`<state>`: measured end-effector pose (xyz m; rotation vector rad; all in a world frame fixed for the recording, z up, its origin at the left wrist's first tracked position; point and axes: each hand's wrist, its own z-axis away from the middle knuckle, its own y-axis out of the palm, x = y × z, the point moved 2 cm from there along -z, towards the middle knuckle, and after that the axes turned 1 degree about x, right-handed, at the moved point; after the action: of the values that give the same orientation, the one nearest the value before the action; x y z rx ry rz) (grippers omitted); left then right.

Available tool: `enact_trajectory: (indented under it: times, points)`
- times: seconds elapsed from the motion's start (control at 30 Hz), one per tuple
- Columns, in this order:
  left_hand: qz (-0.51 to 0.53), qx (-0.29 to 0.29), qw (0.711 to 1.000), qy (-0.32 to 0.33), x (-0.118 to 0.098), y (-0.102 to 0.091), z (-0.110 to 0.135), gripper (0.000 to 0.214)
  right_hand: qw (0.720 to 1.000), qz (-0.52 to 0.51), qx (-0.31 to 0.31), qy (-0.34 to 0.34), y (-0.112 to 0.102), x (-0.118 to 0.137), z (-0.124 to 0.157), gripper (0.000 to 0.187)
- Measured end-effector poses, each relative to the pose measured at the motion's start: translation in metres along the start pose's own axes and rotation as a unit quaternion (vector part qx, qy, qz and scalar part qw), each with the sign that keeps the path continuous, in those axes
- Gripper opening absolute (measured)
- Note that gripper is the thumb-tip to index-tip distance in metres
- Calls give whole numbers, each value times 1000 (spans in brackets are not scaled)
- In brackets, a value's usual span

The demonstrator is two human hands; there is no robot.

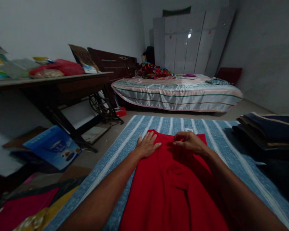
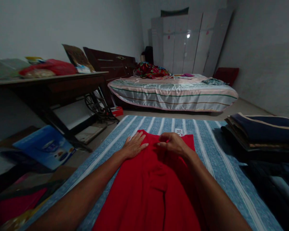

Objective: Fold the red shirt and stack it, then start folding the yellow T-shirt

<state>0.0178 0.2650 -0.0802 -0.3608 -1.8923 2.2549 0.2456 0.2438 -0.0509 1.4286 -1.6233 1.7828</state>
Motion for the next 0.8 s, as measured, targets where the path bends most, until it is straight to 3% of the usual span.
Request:
enact_trajectory:
  times: [0.1,0.23,0.4,0.63,0.8]
  points:
    - [0,1,1000,7,1,1,-1,76,993,112,26,21,8,-13,-2,13]
    - [-2,8,1000,0,-1,-6,1,76,991,130,35,28,9,-21,-2,19]
    - [10,-7,1000,10,-13,-17,13,70,989,137,49,21,8,-19,-2,20]
    - [42,11,999,14,-25,-6,24,71,983,168,72,29,9,-17,-10,19]
    - [32,-8,999,17,-34,-11,44,68,974,224,27,30,15,3,4,16]
